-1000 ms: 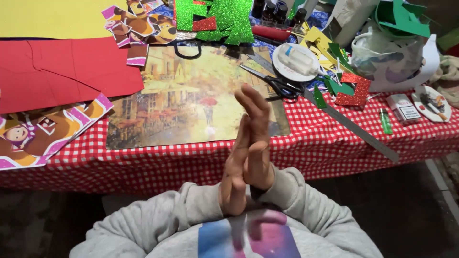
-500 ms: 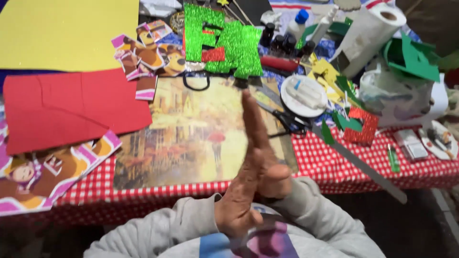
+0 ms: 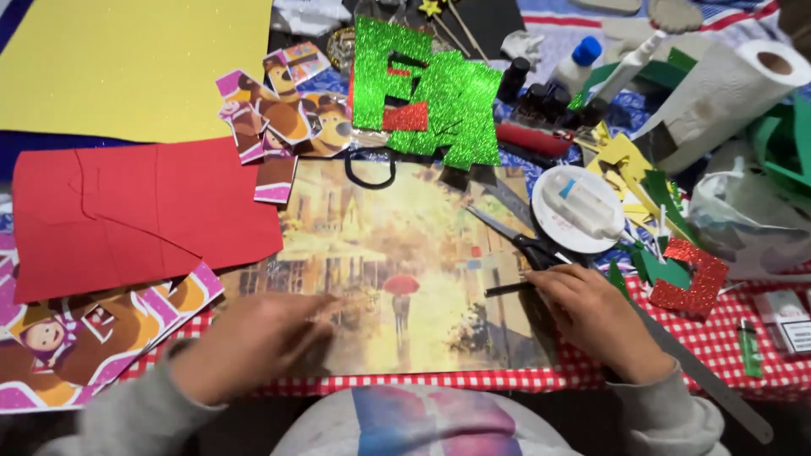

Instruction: Applying glue to foam letters and cutting out new foam shapes for decorations.

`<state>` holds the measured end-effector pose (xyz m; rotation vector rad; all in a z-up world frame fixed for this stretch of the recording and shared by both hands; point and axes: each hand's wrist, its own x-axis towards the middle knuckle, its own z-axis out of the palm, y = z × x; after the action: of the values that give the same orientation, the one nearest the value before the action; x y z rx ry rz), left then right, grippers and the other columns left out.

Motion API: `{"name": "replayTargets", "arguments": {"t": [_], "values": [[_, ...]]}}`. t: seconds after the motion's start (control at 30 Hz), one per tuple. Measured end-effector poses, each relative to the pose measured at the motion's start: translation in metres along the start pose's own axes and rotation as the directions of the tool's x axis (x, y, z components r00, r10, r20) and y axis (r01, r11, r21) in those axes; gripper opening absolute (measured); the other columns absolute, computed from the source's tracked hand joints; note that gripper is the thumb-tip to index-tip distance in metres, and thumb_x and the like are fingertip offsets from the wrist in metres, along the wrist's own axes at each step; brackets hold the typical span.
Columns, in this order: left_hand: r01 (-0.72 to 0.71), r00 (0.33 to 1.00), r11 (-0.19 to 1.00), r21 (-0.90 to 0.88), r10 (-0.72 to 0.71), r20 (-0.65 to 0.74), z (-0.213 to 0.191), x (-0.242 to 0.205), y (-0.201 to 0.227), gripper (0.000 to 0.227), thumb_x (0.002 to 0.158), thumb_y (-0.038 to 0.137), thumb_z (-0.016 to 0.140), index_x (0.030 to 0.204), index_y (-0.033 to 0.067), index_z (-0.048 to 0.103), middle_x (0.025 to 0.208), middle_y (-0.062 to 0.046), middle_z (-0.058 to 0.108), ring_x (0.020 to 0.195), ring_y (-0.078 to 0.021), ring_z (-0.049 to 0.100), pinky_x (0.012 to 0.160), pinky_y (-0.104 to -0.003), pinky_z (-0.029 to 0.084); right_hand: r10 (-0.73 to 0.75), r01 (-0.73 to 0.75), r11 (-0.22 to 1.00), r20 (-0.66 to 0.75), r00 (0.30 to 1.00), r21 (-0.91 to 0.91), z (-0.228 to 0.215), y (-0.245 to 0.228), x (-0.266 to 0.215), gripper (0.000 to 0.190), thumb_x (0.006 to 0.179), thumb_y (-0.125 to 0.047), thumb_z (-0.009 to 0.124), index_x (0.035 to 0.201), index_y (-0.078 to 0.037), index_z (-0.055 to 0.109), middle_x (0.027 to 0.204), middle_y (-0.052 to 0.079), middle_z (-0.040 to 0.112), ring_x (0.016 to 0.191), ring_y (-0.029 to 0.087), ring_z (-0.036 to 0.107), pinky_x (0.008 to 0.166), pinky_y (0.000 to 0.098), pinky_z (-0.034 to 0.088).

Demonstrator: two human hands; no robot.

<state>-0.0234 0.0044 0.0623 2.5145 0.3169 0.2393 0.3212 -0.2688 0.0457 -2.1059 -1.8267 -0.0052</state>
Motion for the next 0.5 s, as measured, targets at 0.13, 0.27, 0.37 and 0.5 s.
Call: {"name": "replayTargets", "arguments": {"t": [0.13, 0.27, 0.37, 0.5], "values": [[0.105, 0.994, 0.988, 0.11, -0.105, 0.0, -0.039, 0.017, -0.028, 0.041, 0.083, 0.026, 0.072, 0.122, 0.0125, 0.071, 0.081, -0.019, 0.072, 0.074, -0.0382, 0.071, 0.066, -0.049, 0.056, -0.066, 0.071, 0.996, 0.069, 0.995, -0.061, 0.006, 0.005, 0.002, 0.052, 0.069, -0.001, 0.069, 0.121, -0.007, 0.069, 0.113, 0.01, 0.071, 0.107, 0.029, 0.063, 0.09, 0.0402, 0.052], [0.237, 0.97, 0.921, 0.31, -0.244, -0.018, -0.068, 0.054, -0.103, 0.03, 0.081, 0.02, 0.073, 0.11, 0.0135, 0.075, 0.088, -0.018, 0.073, 0.081, -0.0388, 0.071, 0.072, -0.05, 0.057, -0.048, 0.063, 0.992, 0.128, 0.991, -0.113, 0.017, 0.009, 0.008, 0.045, 0.074, -0.006, 0.07, 0.119, -0.01, 0.069, 0.105, 0.005, 0.071, 0.1, 0.026, 0.062, 0.086, 0.0397, 0.049], [0.24, 0.971, 0.906, 0.348, -0.224, -0.086, -0.076, 0.078, -0.162, 0.028, 0.084, 0.016, 0.071, 0.111, 0.011, 0.076, 0.094, -0.018, 0.075, 0.083, -0.0379, 0.073, 0.075, -0.049, 0.059, -0.049, 0.069, 0.989, 0.151, 0.987, -0.129, 0.021, 0.011, 0.007, 0.042, 0.076, -0.009, 0.072, 0.118, -0.01, 0.07, 0.1, 0.004, 0.071, 0.095, 0.025, 0.062, 0.084, 0.0402, 0.048], [0.279, 0.953, 0.795, 0.539, -0.299, -0.053, -0.084, 0.108, -0.178, 0.021, 0.092, 0.023, 0.07, 0.107, 0.0124, 0.079, 0.093, -0.018, 0.075, 0.085, -0.0402, 0.071, 0.079, -0.05, 0.058, -0.103, 0.107, 0.993, 0.067, 0.992, -0.048, 0.021, 0.011, 0.008, 0.042, 0.073, -0.009, 0.075, 0.115, -0.008, 0.071, 0.099, 0.007, 0.069, 0.092, 0.027, 0.062, 0.081, 0.0407, 0.049]]}}
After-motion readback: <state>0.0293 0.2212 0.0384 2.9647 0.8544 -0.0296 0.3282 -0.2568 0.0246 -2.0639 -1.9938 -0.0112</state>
